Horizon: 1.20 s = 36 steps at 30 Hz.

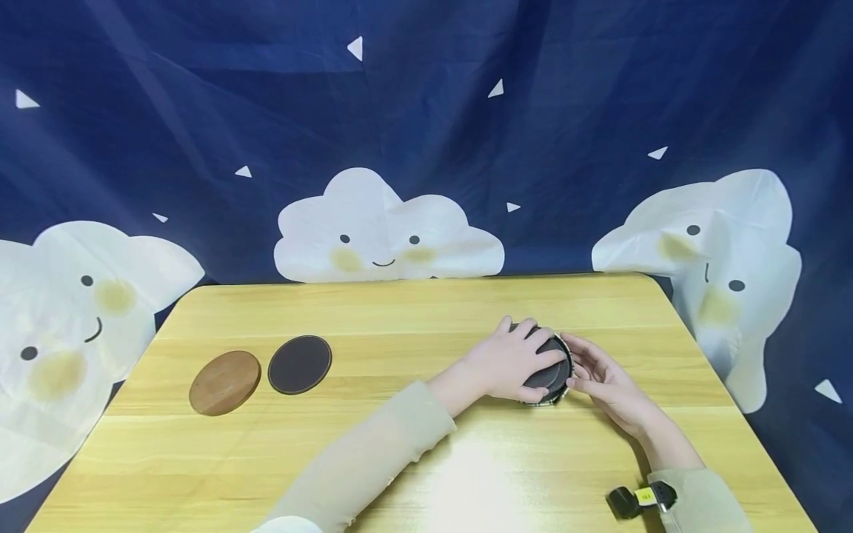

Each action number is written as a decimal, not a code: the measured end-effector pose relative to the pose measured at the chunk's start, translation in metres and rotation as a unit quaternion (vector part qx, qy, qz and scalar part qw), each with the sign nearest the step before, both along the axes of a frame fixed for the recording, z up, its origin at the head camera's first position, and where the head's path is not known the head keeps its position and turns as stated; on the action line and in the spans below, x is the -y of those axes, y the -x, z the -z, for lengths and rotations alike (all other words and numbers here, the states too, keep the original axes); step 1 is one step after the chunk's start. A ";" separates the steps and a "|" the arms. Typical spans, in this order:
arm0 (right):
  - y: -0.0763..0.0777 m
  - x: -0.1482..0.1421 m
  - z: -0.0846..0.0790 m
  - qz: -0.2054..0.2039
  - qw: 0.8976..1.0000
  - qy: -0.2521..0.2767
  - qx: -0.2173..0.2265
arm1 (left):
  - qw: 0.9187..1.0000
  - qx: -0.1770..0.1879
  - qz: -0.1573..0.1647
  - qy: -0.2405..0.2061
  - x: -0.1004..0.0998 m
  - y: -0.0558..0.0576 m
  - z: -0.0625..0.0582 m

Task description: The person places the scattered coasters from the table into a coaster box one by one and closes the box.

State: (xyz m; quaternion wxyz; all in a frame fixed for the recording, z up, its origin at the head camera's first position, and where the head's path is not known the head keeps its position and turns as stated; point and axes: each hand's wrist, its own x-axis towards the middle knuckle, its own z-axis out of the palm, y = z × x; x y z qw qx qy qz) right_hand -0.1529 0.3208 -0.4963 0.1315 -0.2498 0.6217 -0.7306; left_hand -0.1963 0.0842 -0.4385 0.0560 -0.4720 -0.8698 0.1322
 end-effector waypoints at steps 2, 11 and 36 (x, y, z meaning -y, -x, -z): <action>0.001 0.000 0.000 0.000 1.000 -0.002 0.000 | 1.000 0.003 -0.003 0.002 -0.001 0.000 0.001; 0.001 -0.001 -0.001 0.000 1.000 -0.009 0.002 | 1.000 0.012 -0.006 0.003 -0.004 -0.001 0.001; -0.001 0.000 -0.002 -0.002 1.000 -0.007 0.004 | 1.000 0.004 -0.002 -0.011 -0.005 -0.005 0.006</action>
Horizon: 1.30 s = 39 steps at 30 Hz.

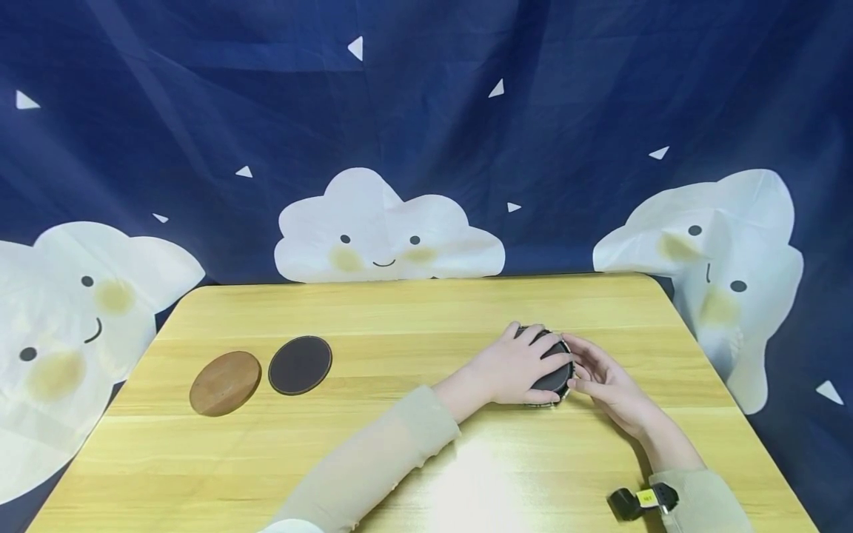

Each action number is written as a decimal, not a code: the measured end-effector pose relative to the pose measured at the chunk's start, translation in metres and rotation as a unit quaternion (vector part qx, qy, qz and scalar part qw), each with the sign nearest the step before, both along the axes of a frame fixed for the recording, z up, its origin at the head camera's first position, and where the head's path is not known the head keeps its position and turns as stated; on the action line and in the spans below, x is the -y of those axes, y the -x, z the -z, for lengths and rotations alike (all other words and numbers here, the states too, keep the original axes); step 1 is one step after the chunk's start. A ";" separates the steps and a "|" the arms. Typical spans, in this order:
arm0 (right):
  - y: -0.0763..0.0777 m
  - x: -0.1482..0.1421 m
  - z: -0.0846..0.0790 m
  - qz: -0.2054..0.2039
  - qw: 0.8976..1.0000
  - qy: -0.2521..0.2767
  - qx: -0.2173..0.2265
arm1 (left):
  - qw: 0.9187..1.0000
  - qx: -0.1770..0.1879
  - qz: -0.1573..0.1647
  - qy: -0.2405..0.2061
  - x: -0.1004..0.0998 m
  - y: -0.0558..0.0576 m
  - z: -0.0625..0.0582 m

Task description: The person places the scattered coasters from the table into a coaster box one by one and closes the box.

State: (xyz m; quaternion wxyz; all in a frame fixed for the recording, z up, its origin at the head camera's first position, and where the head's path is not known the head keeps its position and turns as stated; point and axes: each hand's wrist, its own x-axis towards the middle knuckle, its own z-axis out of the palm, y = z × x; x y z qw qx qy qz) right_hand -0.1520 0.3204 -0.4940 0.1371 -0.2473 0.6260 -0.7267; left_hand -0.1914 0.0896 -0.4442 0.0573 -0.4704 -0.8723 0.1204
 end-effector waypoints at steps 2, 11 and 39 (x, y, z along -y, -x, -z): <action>0.000 0.000 0.000 0.000 1.000 0.001 0.000 | 1.000 -0.001 0.000 0.001 0.000 0.000 0.000; 0.000 -0.001 0.001 -0.001 1.000 0.005 -0.003 | 1.000 0.005 -0.001 0.006 0.004 -0.001 -0.003; 0.003 0.000 0.005 0.007 1.000 0.019 -0.002 | 0.999 0.001 -0.027 -0.045 0.100 0.013 -0.010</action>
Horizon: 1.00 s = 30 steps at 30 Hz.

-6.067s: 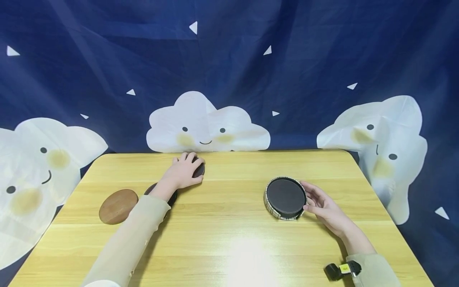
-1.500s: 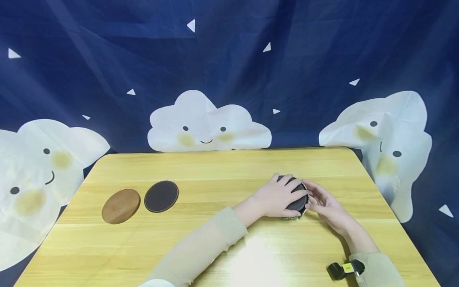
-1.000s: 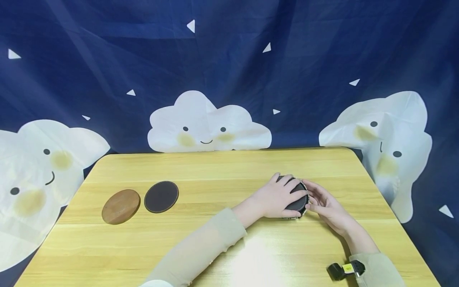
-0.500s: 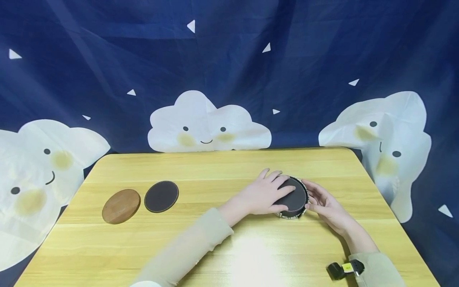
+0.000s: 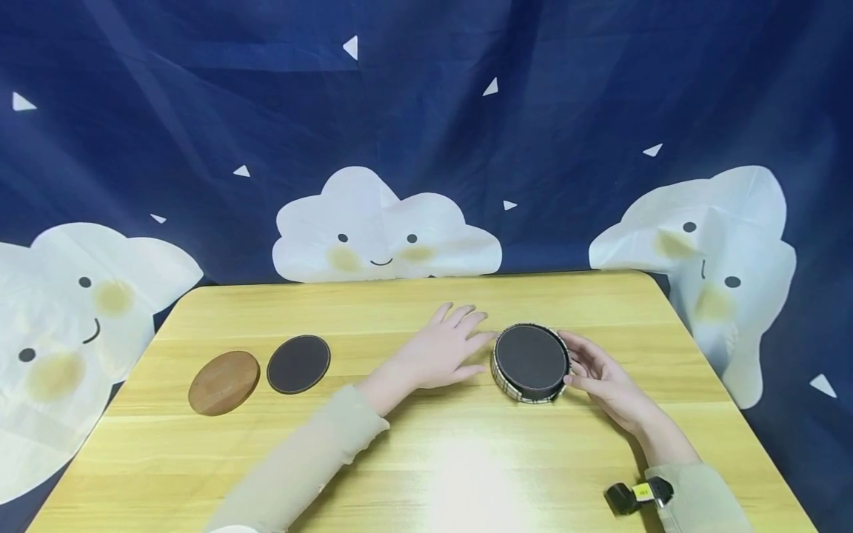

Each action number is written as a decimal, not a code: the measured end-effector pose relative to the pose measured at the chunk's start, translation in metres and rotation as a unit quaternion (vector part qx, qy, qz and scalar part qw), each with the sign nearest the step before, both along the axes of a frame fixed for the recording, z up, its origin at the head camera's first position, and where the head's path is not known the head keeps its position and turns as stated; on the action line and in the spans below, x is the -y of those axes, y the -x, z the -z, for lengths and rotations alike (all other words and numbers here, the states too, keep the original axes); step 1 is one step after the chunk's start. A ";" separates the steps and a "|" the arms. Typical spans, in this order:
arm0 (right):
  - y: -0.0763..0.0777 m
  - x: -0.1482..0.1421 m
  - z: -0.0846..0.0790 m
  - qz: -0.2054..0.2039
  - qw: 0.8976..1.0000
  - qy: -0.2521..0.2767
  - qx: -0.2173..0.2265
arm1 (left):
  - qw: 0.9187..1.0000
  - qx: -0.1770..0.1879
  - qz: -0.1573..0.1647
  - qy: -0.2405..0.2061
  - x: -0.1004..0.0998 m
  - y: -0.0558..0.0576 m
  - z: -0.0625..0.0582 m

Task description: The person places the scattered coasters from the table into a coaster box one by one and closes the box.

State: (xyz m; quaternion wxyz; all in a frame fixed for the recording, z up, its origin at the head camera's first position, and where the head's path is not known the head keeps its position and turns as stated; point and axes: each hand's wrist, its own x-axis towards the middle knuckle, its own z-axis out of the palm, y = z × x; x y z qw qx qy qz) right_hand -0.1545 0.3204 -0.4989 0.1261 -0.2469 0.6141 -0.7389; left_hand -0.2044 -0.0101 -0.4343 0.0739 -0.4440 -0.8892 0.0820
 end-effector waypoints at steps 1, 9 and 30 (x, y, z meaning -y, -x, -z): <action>0.000 0.000 0.000 0.000 1.000 0.000 0.000 | 1.000 0.002 -0.003 -0.004 0.006 0.001 0.001; 0.002 0.000 0.001 -0.001 1.000 -0.007 0.005 | 0.999 0.018 -0.041 -0.022 0.049 0.002 0.003; -0.001 0.001 -0.002 -0.002 1.000 -0.010 0.007 | 0.989 0.058 -0.124 -0.048 0.136 -0.009 0.017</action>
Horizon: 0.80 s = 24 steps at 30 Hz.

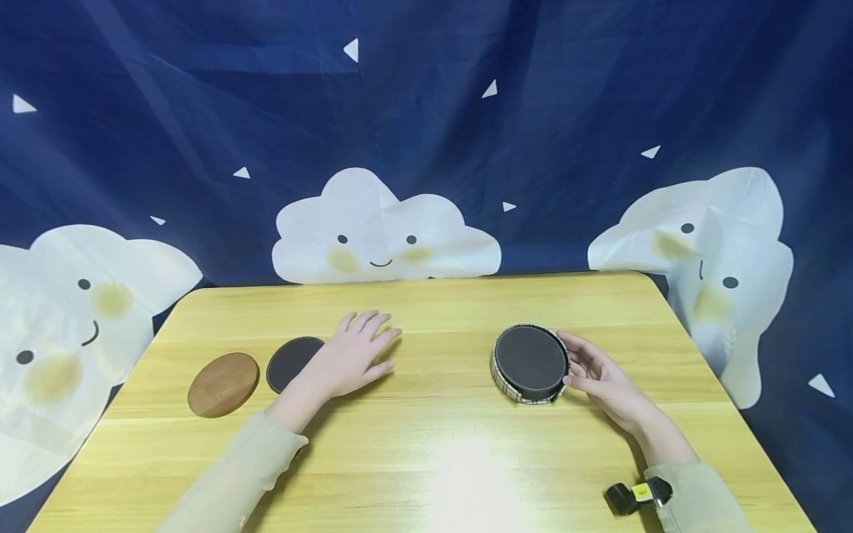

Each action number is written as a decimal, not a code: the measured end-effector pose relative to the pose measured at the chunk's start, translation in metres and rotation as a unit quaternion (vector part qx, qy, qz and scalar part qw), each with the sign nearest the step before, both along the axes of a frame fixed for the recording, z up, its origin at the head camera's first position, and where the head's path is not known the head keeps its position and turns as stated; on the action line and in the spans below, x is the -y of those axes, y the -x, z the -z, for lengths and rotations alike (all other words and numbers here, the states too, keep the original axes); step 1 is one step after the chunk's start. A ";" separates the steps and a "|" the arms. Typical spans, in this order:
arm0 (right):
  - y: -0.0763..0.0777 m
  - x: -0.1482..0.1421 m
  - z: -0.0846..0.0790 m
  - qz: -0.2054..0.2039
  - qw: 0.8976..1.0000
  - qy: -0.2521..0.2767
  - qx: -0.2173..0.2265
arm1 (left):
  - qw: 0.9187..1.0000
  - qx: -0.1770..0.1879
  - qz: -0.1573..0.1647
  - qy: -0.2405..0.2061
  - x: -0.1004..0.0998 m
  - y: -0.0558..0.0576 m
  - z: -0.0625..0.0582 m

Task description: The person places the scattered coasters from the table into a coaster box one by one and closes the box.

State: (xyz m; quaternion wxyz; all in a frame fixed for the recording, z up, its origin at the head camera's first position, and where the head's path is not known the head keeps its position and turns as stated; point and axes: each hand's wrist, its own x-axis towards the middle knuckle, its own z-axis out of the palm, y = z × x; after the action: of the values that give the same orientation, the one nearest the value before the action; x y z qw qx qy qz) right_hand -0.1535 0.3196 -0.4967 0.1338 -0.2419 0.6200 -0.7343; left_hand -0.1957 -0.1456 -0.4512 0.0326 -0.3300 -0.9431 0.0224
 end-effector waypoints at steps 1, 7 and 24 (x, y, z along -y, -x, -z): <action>0.000 0.000 0.000 0.001 1.000 0.000 0.000 | 1.000 -0.001 -0.003 0.000 0.003 0.000 0.000; 0.000 -0.001 0.001 0.001 1.000 0.003 -0.002 | 1.000 -0.013 -0.012 0.000 0.018 -0.004 0.002; 0.000 0.000 0.002 -0.003 1.000 0.013 -0.005 | 0.998 0.000 -0.066 -0.001 0.059 -0.015 0.007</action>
State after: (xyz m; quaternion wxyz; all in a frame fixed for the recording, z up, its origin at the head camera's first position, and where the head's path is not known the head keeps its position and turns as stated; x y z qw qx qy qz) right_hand -0.1537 0.3196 -0.4989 0.1298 -0.2485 0.6107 -0.7406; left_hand -0.1808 -0.2045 -0.4586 0.0317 -0.2671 -0.9628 0.0241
